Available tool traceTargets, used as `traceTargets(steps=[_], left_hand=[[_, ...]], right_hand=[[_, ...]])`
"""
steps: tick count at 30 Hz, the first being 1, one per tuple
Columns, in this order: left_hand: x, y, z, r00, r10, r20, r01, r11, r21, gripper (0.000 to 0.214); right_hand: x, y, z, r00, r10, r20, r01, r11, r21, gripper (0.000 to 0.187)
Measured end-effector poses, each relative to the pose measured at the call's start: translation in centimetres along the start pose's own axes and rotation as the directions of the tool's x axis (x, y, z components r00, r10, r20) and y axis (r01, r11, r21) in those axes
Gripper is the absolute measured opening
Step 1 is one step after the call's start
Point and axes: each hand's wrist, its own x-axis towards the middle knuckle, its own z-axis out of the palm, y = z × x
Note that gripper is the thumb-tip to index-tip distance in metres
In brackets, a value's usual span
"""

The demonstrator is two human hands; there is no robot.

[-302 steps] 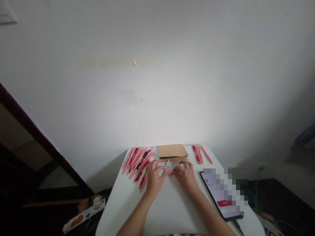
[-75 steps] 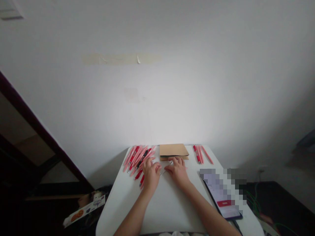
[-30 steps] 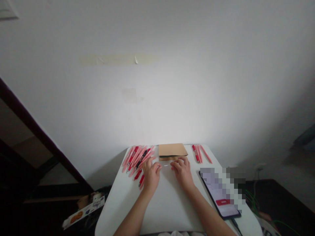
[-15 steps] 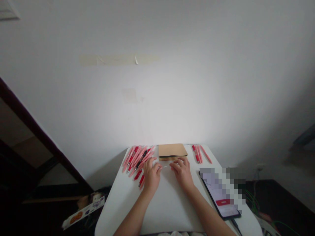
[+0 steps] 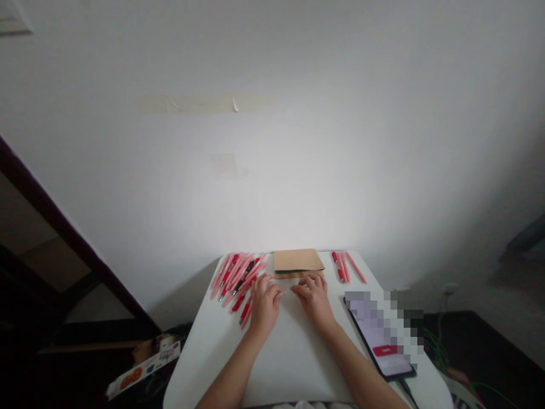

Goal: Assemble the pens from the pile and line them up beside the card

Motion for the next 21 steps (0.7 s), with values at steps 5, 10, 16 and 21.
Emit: traceTargets(steps=[5,10,16,21], left_hand=[[0.0,-0.26,0.2,0.999,0.018,-0.029,-0.018,1.0,-0.005,0.011],[-0.08,-0.29,0.35,0.999,0.003,-0.042,-0.003,1.0,-0.005,0.008],[-0.05,-0.4,0.31,0.999,-0.018,-0.048,0.016,0.999,-0.042,0.01],[0.04,-0.75,0.39,0.997,-0.027,-0.078,0.026,0.999,-0.023,0.02]], right_hand=[[0.01,-0.08,-0.11,0.999,0.01,0.05,-0.01,1.0,0.001,0.02],[-0.01,0.04,-0.01,0.999,0.03,0.033,-0.029,0.999,-0.023,0.019],[-0.07,0.31,0.1,0.997,0.071,0.006,-0.071,0.997,0.022,0.018],[-0.06,0.86,0.11,0.99,0.139,-0.018,-0.138,0.99,0.037,0.016]])
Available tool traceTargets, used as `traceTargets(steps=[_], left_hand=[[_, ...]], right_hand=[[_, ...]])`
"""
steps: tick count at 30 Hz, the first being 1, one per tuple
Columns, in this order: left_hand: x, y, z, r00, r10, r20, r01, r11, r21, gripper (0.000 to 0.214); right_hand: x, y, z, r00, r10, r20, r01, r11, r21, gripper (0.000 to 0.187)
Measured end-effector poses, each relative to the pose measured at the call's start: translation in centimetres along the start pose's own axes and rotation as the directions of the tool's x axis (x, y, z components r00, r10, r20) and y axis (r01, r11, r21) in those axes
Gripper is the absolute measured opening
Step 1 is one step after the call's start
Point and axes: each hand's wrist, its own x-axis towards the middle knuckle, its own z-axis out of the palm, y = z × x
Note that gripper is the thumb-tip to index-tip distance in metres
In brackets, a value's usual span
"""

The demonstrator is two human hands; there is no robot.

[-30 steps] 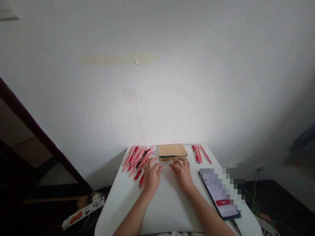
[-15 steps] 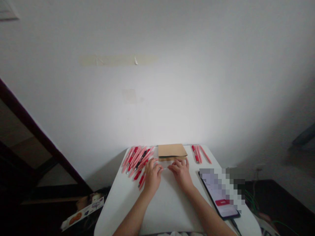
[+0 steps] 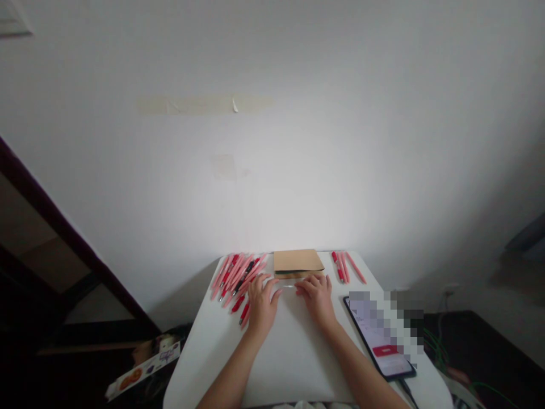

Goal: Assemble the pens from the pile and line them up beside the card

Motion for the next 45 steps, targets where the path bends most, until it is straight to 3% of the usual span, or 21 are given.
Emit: traceTargets(steps=[11,18,23,32,45], left_hand=[[0.1,0.7,-1.1,0.989,-0.147,0.015,0.131,0.924,0.359,0.013],[0.3,1.5,-1.7,0.964,-0.255,0.069,0.201,0.877,0.436,0.017],[0.4,1.5,-1.8,0.97,-0.239,0.05,0.198,0.889,0.413,0.013],[0.6,1.2,-1.6,0.994,-0.094,-0.06,0.103,0.981,0.166,0.007],[0.6,1.2,-1.7,0.994,-0.087,-0.063,0.095,0.987,0.131,0.007]], right_hand=[[-0.2,1.1,0.7,0.994,0.068,-0.089,-0.061,0.995,0.085,0.015],[-0.1,1.2,0.7,0.992,0.099,-0.071,-0.09,0.988,0.126,0.016],[-0.1,1.1,0.6,0.991,0.108,-0.074,-0.097,0.985,0.139,0.019],[-0.1,0.8,0.3,0.991,0.109,-0.072,-0.098,0.984,0.146,0.02],[-0.2,1.0,0.5,0.995,0.093,-0.036,-0.09,0.993,0.079,0.015]])
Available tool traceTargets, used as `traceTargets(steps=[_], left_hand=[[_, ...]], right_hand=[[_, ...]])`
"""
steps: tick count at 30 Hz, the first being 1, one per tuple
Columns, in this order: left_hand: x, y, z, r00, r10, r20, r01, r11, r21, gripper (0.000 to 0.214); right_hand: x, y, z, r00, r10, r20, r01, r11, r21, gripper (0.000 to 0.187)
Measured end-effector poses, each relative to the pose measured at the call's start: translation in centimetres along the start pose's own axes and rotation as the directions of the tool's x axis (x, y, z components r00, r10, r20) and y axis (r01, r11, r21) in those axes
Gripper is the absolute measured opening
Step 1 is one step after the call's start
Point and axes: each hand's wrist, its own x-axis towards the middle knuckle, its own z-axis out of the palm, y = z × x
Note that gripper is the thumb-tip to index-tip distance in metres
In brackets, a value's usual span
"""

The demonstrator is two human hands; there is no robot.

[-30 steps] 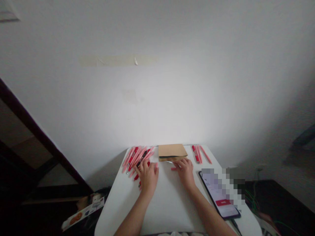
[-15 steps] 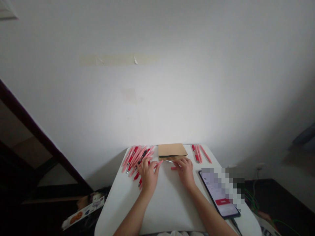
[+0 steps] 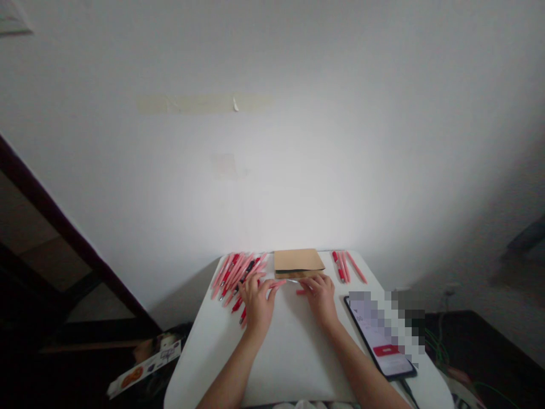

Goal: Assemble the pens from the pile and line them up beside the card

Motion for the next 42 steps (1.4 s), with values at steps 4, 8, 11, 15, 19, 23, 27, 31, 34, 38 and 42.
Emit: traceTargets(steps=[4,8,11,15,19,23,27,31,34,38,42], left_hand=[[0.0,0.1,0.0,1.0,-0.002,0.005,0.002,1.0,0.002,0.006],[0.0,0.1,0.0,1.0,0.0,0.004,0.0,1.0,0.01,0.007],[-0.1,0.0,-0.1,1.0,0.004,0.007,-0.004,1.0,0.018,0.008],[0.0,0.2,-0.3,1.0,0.018,0.022,-0.019,0.999,0.047,0.01],[0.0,0.5,-0.6,0.998,0.052,0.033,-0.054,0.997,0.052,0.01],[0.1,0.7,-0.8,0.995,0.082,0.054,-0.084,0.995,0.045,0.011],[0.0,0.7,-0.7,0.992,0.1,0.075,-0.104,0.994,0.045,0.011],[-0.2,0.7,-0.3,0.989,0.11,0.102,-0.115,0.993,0.04,0.008],[-0.3,0.7,-0.1,0.985,0.123,0.119,-0.127,0.991,0.031,0.008],[-0.4,0.5,0.0,0.983,0.126,0.133,-0.126,0.992,-0.005,0.008],[-0.4,0.2,0.2,0.989,0.081,0.126,-0.077,0.996,-0.038,0.007]], right_hand=[[0.0,0.0,0.0,1.0,-0.004,0.008,0.004,1.0,-0.001,0.016],[0.0,0.0,0.0,1.0,-0.012,0.012,0.012,1.0,-0.006,0.015],[0.0,0.0,0.1,1.0,-0.023,0.007,0.023,1.0,-0.019,0.014],[-0.1,-0.2,0.0,0.999,-0.038,-0.005,0.038,0.999,-0.032,0.015],[-0.1,-0.5,-0.2,0.999,-0.046,0.008,0.046,0.999,-0.025,0.015],[-0.1,-0.8,-0.3,0.998,-0.059,0.023,0.059,0.998,-0.02,0.018],[-0.1,-1.0,-0.4,0.996,-0.078,0.046,0.079,0.997,-0.017,0.02],[0.0,-1.2,-0.4,0.992,-0.096,0.076,0.097,0.995,-0.009,0.02],[0.1,-1.2,-0.3,0.991,-0.097,0.088,0.094,0.995,0.032,0.024],[0.1,-0.9,0.0,0.996,-0.064,0.064,0.057,0.993,0.107,0.034],[0.1,-0.7,-0.1,0.999,-0.036,0.001,0.036,0.989,0.144,0.035]])
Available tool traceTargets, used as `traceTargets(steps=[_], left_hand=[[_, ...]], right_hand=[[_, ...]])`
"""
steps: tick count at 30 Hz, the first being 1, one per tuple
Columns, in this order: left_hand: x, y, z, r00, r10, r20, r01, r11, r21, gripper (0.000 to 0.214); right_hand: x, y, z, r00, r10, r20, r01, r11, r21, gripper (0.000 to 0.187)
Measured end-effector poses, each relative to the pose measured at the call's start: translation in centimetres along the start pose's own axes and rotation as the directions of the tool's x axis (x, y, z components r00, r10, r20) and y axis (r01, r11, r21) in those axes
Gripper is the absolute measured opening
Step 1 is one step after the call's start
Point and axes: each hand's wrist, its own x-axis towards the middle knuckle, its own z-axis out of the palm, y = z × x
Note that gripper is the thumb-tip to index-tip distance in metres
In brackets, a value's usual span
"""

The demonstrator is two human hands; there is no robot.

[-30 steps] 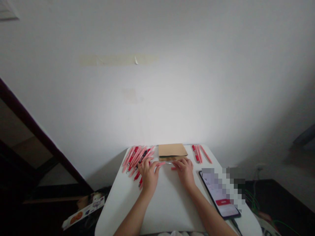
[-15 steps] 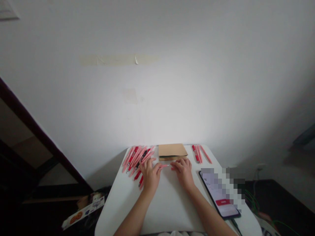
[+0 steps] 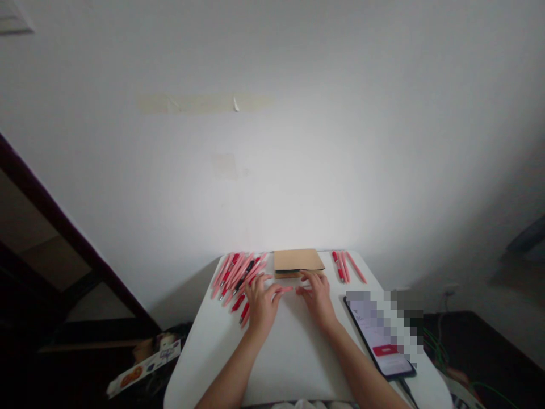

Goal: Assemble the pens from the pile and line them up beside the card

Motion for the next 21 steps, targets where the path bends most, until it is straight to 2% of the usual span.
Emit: traceTargets(steps=[5,13,21], left_hand=[[0.1,-0.27,0.12,0.998,-0.057,-0.035,0.056,0.998,-0.017,0.005],[0.12,-0.18,0.02,0.998,-0.041,-0.047,0.04,0.999,-0.021,0.005],[0.08,-0.15,0.13,0.999,-0.029,-0.022,0.028,0.999,-0.022,0.006]], right_hand=[[0.07,0.28,-0.34,0.999,0.03,-0.036,-0.032,0.999,-0.042,0.026],[0.01,0.53,-0.04,0.994,0.093,-0.056,-0.097,0.992,-0.086,0.02],[0.04,0.12,-0.12,0.999,0.039,-0.025,-0.041,0.996,-0.076,0.014]])
